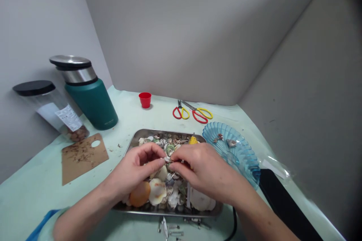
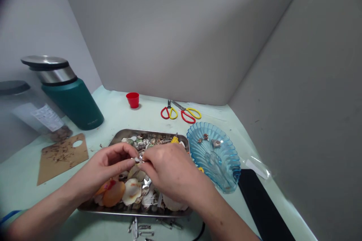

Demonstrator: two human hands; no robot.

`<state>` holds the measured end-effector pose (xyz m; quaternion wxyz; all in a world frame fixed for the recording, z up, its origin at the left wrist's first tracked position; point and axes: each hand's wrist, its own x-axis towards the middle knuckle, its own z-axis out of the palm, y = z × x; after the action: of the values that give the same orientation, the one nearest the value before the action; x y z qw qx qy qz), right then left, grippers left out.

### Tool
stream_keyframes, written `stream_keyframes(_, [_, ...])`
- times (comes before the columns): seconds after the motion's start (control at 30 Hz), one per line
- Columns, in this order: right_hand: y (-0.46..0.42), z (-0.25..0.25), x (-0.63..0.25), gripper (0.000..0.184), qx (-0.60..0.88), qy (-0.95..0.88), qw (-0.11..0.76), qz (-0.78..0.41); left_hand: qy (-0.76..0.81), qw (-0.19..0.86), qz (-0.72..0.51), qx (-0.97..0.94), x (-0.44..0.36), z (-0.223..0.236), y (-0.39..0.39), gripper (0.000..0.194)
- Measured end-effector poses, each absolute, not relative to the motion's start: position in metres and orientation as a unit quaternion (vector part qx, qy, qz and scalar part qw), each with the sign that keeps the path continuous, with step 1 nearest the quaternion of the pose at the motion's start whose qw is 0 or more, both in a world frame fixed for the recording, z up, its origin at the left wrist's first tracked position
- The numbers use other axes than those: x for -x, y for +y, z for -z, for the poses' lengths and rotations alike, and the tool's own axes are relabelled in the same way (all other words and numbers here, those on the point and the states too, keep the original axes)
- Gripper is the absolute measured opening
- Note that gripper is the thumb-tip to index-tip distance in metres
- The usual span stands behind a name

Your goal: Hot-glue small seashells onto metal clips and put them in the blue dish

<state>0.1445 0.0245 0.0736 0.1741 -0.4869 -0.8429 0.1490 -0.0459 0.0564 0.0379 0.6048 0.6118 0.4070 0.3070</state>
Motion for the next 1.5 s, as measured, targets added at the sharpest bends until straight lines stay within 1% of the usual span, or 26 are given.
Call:
stream_keyframes(0.1, [0.025, -0.072, -0.143, 0.018, 0.485, -0.841, 0.177, -0.163, 0.404, 0.618, -0.325, -0.591, 0.047, -0.033, 0.056, 0.013])
stream_keyframes(0.23, [0.025, -0.07, -0.141, 0.018, 0.509, -0.816, 0.211, -0.175, 0.412, 0.629, -0.356, -0.555, 0.046, -0.03, 0.057, 0.015])
stream_keyframes(0.47, [0.024, -0.061, -0.135, 0.02, 0.53, -0.793, 0.246, -0.174, 0.435, 0.635, -0.357, -0.529, 0.045, -0.03, 0.057, 0.01])
stream_keyframes(0.67, [0.024, -0.067, -0.136, 0.023, 0.513, -0.797, 0.248, -0.201, 0.37, 0.684, -0.343, -0.528, 0.047, -0.03, 0.057, 0.013])
stream_keyframes(0.7, [0.024, -0.07, -0.137, 0.022, 0.51, -0.797, 0.253, -0.201, 0.362, 0.693, -0.337, -0.525, 0.046, -0.03, 0.057, 0.014])
stream_keyframes(0.8, [0.024, -0.077, -0.141, 0.012, 0.487, -0.807, 0.279, -0.184, 0.363, 0.709, -0.318, -0.515, 0.045, -0.033, 0.055, 0.015])
stream_keyframes(0.9, [0.025, -0.077, -0.142, 0.024, 0.45, -0.835, 0.264, -0.174, 0.365, 0.719, -0.299, -0.511, 0.043, -0.035, 0.053, 0.018])
stream_keyframes(0.93, [0.025, -0.076, -0.142, 0.025, 0.443, -0.843, 0.252, -0.171, 0.36, 0.725, -0.295, -0.507, 0.043, -0.034, 0.053, 0.019])
stream_keyframes(1.07, [0.029, -0.068, -0.141, 0.015, 0.459, -0.844, 0.237, -0.146, 0.342, 0.75, -0.313, -0.472, 0.043, -0.03, 0.054, 0.023])
stream_keyframes(1.17, [0.031, -0.064, -0.143, 0.011, 0.483, -0.828, 0.243, -0.146, 0.36, 0.74, -0.33, -0.463, 0.044, -0.03, 0.054, 0.023])
stream_keyframes(1.33, [0.032, -0.058, -0.139, 0.011, 0.514, -0.8, 0.265, -0.162, 0.4, 0.704, -0.319, -0.492, 0.043, -0.034, 0.054, 0.022])
stream_keyframes(1.43, [0.033, -0.057, -0.135, 0.013, 0.518, -0.795, 0.263, -0.178, 0.421, 0.686, -0.33, -0.493, 0.042, -0.031, 0.056, 0.021])
stream_keyframes(1.5, [0.033, -0.061, -0.139, 0.01, 0.524, -0.793, 0.257, -0.174, 0.431, 0.674, -0.34, -0.494, 0.043, -0.029, 0.058, 0.02])
